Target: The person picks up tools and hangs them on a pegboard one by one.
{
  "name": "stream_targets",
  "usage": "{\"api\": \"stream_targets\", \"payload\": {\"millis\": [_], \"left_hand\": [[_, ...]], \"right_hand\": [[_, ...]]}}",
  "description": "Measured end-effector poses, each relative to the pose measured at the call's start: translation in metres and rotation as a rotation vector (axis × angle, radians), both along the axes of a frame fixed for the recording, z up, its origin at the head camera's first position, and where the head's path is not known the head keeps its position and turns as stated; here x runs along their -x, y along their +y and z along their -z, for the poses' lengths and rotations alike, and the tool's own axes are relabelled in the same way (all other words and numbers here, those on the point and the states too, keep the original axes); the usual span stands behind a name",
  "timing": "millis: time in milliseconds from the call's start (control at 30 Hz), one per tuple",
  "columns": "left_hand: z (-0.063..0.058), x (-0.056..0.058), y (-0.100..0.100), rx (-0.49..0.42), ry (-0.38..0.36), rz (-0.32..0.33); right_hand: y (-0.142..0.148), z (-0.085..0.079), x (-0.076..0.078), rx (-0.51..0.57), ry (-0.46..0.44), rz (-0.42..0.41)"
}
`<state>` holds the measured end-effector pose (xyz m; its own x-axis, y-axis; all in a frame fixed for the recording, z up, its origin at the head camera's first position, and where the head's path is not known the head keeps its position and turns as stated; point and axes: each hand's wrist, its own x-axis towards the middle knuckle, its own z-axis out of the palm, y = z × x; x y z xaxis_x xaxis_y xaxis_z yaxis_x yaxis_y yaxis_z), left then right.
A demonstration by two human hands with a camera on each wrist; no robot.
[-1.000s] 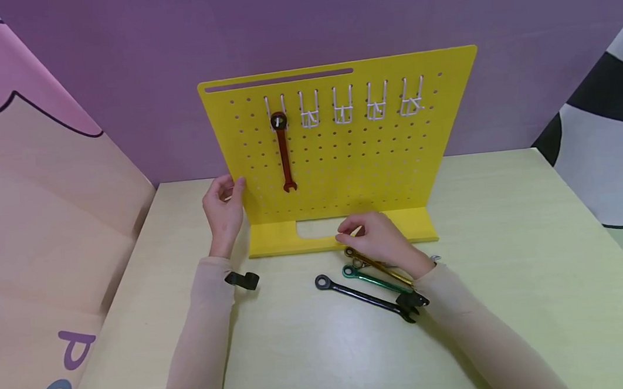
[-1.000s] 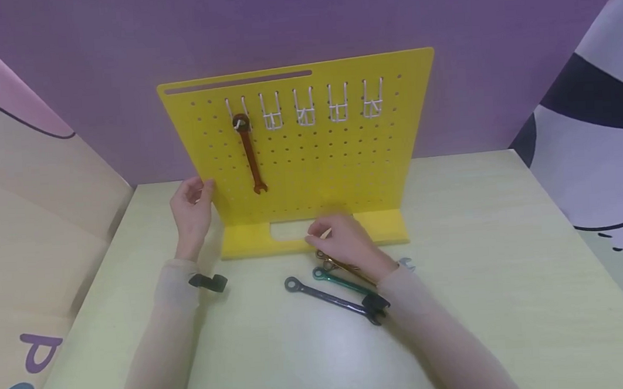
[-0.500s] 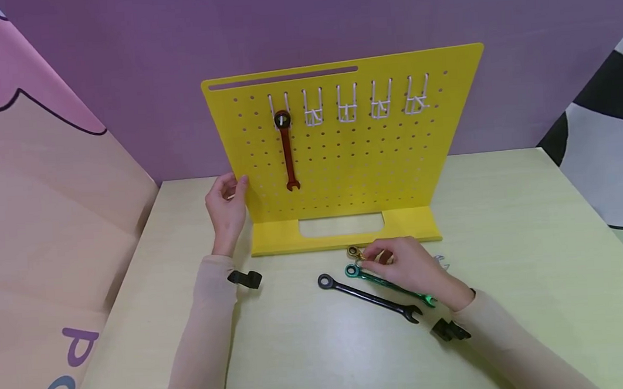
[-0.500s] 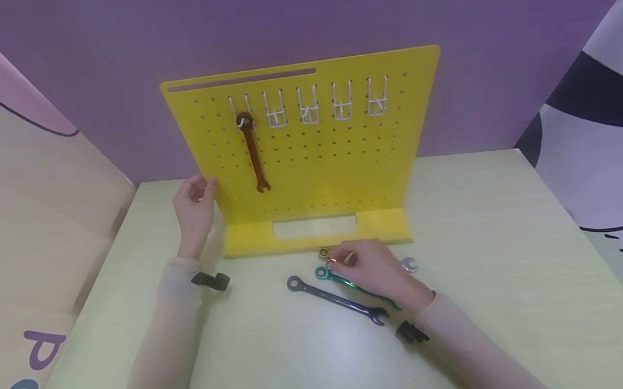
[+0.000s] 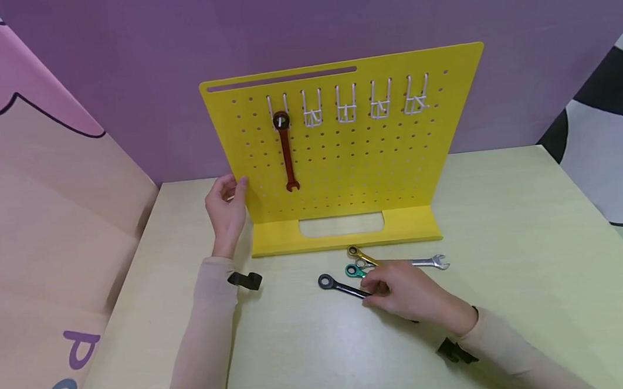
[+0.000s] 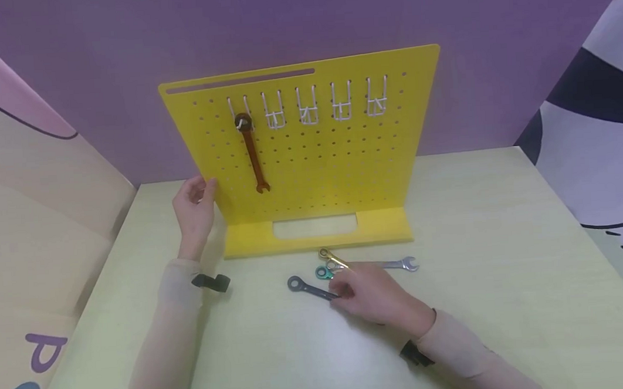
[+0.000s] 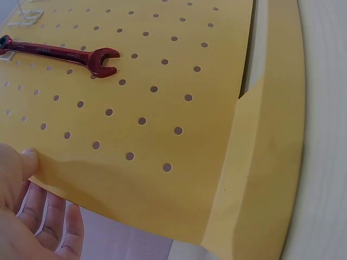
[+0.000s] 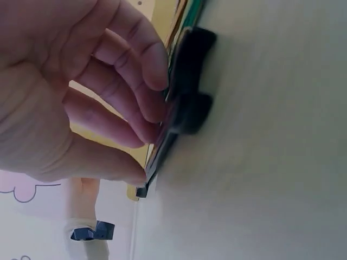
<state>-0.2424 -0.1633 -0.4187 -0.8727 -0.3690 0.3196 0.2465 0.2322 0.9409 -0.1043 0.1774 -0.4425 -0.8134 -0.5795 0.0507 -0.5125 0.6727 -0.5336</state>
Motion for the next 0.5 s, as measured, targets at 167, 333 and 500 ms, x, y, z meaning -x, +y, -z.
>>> {"api": "stream_targets", "payload": {"millis": [167, 333, 500], "left_hand": [[-0.0028, 0.0008, 0.0, 0.004, -0.004, -0.003], [-0.0028, 0.0025, -0.0011, 0.01, -0.004, 0.002], [0.0002, 0.0006, -0.0018, 0.014, -0.015, 0.001]], "right_hand": [[-0.0036, -0.0004, -0.0024, -0.067, 0.035, 0.006], [-0.0036, -0.0005, -0.0023, -0.071, 0.037, 0.017], [-0.002, 0.0016, -0.0039, -0.077, 0.081, 0.004]]}}
